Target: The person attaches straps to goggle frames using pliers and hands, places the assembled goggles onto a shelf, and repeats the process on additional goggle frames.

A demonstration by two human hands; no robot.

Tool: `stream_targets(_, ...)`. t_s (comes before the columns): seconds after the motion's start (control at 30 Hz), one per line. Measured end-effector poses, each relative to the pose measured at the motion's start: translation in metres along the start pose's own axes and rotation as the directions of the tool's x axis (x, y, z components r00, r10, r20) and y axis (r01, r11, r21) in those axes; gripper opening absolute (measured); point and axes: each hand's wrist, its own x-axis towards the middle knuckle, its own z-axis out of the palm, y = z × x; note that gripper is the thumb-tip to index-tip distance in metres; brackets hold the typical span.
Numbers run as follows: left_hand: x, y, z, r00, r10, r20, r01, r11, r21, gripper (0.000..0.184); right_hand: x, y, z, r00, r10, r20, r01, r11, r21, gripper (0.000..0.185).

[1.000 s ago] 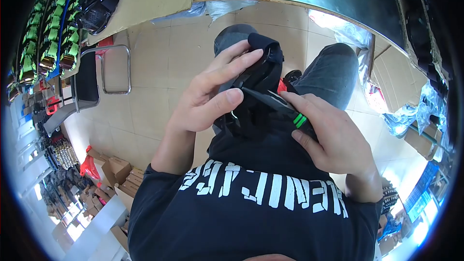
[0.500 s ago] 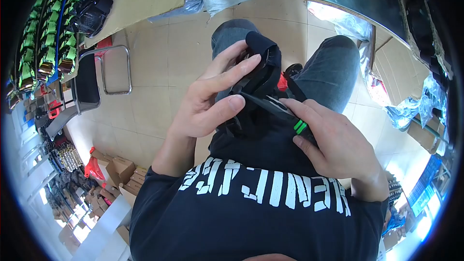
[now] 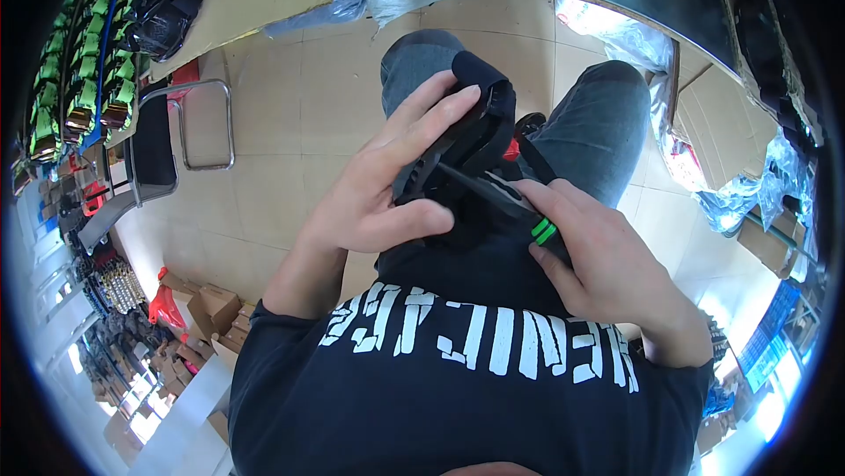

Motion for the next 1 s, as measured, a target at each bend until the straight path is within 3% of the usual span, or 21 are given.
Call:
stream_targets(0.27, -0.002, 0.009, -0.003, 0.994, -0.046, 0.095, 0.025, 0.977, 0.211, 0.066, -0.002, -0.012, 0.004, 0.996, 0.037, -0.075, -0.042, 0.997, -0.068, 0.064)
stream_targets(0.7, 0.001, 0.014, -0.005, 0.99, -0.078, 0.118, 0.04, 0.954, 0.296, 0.063, -0.006, -0.019, -0.001, 0.996, 0.088, -0.031, -0.09, 0.993, -0.074, 0.069)
stream_targets(1.0, 0.0, 0.007, -0.007, 0.991, -0.061, 0.121, 0.018, 0.946, 0.322, 0.066, -0.003, -0.01, 0.008, 0.982, -0.045, -0.182, 0.002, 0.974, -0.227, 0.075)
